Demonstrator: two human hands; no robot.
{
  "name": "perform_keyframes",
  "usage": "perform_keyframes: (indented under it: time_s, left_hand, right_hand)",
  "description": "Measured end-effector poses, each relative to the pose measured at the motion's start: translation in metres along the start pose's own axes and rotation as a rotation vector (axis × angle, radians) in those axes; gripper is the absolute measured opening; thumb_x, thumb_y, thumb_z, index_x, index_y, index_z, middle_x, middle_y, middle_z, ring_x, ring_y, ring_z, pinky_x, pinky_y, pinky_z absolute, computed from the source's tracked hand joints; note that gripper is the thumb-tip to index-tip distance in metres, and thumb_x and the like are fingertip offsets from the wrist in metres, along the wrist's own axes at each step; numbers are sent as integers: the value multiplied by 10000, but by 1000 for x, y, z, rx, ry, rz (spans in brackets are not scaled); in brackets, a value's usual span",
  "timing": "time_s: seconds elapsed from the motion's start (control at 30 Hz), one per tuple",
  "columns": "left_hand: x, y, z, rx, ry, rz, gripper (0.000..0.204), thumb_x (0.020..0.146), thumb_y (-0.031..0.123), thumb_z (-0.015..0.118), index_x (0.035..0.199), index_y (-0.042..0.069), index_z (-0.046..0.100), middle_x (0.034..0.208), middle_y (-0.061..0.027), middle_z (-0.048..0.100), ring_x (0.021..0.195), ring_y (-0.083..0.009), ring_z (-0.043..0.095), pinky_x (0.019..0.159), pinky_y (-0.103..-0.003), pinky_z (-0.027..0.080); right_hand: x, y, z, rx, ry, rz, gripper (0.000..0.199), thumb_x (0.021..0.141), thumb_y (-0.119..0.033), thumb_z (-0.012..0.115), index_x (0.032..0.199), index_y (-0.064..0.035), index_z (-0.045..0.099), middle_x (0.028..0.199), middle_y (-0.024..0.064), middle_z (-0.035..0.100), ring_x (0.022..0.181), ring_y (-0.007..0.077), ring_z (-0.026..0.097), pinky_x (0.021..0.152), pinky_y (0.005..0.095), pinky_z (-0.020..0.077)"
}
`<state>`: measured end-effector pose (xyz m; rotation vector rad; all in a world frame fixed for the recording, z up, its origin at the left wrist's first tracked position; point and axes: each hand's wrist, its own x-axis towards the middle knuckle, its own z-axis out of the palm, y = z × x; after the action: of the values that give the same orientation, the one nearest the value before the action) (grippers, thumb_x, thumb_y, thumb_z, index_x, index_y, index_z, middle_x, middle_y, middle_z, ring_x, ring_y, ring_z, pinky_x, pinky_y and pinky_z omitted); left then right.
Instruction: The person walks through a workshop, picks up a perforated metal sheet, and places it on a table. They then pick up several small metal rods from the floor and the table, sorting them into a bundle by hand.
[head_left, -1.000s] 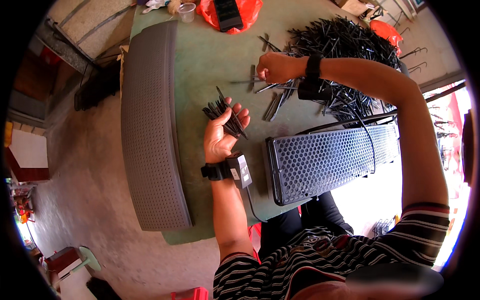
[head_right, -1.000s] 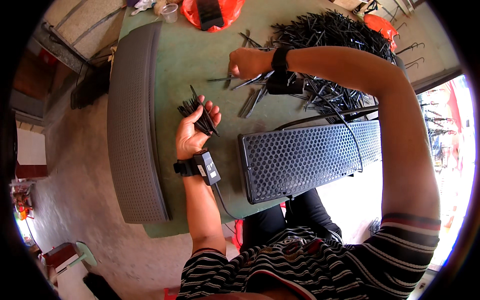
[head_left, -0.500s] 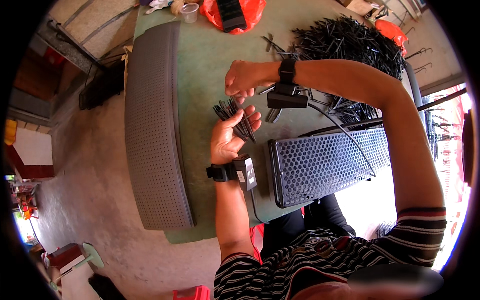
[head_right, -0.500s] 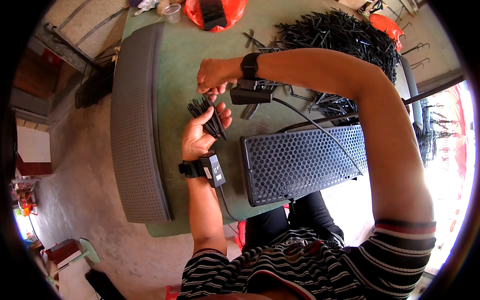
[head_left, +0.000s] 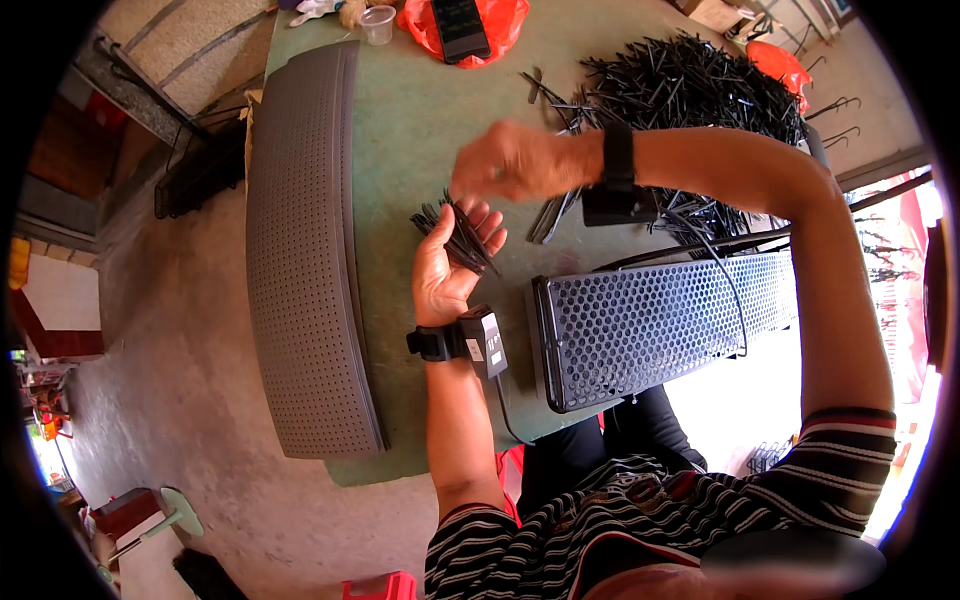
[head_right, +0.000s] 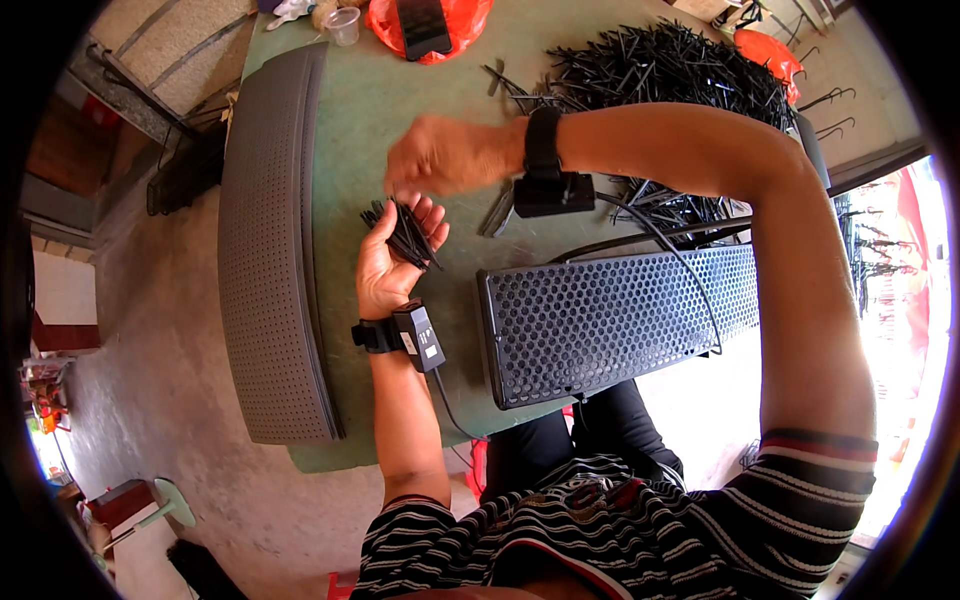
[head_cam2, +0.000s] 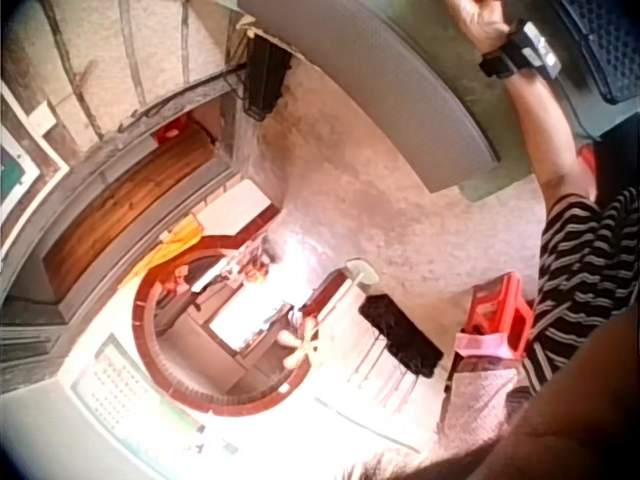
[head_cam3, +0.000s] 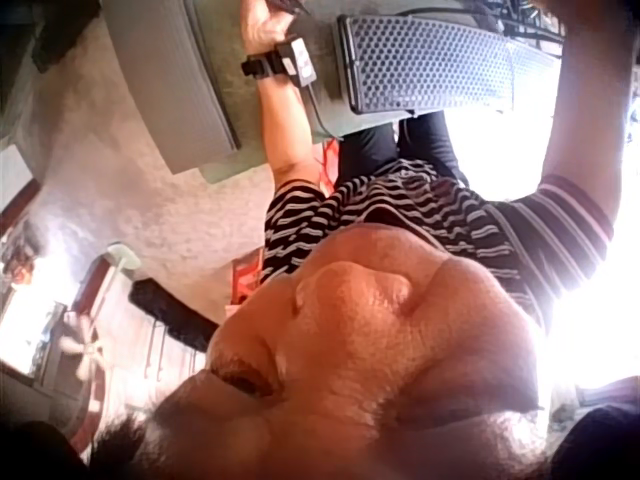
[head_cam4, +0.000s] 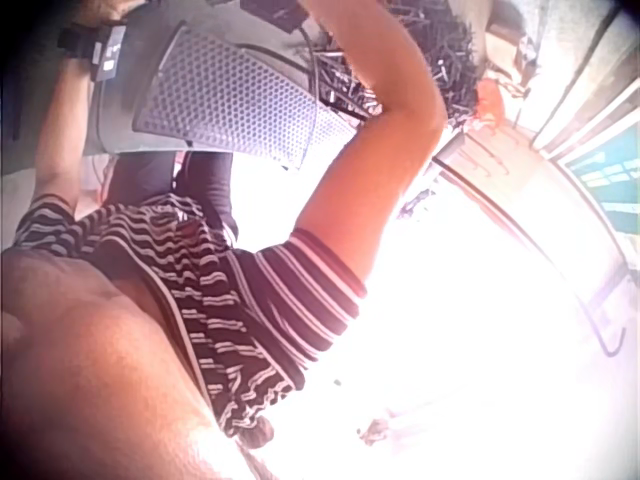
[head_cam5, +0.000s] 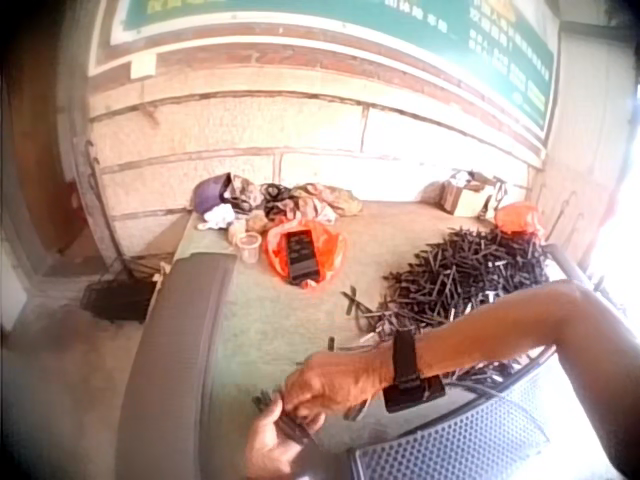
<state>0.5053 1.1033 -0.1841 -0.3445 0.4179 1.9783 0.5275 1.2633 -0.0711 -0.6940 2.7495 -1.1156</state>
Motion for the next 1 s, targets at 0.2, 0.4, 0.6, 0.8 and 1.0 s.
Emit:
perform_keyframes:
  time_s: [0.2, 0.4, 0.6, 0.8, 1.0]
  left_hand:
    - [0, 2, -8, 3, 30, 48, 230, 810, 109, 571, 1028, 55, 521, 900, -70, 576, 881, -246, 561, 811, -431, 451]
    - [-2, 1, -2, 31, 10, 58, 239, 810, 63, 557, 1046, 53, 519, 835, -62, 557, 836, -240, 558, 808, -413, 459]
    - [-5, 4, -4, 38, 13, 81, 251, 807, 61, 560, 1054, 56, 516, 830, -64, 559, 814, -241, 561, 804, -414, 462]
    - [-3, 4, -2, 23, 11, 64, 250, 810, 63, 555, 1056, 40, 515, 847, -67, 556, 822, -242, 558, 806, -415, 461]
    - [-3, 6, -5, 17, 17, 39, 257, 817, 72, 545, 1065, 17, 506, 892, -86, 556, 846, -254, 553, 836, -433, 443]
  right_hand:
    - [-5, -1, -6, 72, -104, 208, 232, 618, -87, 616, 837, -10, 615, 744, 123, 602, 688, 184, 575, 606, 334, 451]
    - [-37, 63, -30, -372, -189, 400, 110, 567, -91, 610, 652, -25, 589, 673, 136, 581, 652, 278, 578, 562, 370, 440]
    - [-40, 71, -2, -490, -249, 468, 141, 581, -129, 614, 692, -43, 596, 670, 147, 575, 677, 332, 573, 579, 416, 436]
    - [-47, 82, 6, -476, -205, 507, 95, 627, -109, 591, 700, -49, 574, 715, 151, 572, 720, 333, 561, 603, 419, 432]
    - [-35, 40, -7, -310, 14, 73, 105, 715, -8, 528, 818, -19, 516, 769, 134, 527, 709, 313, 538, 590, 377, 438]
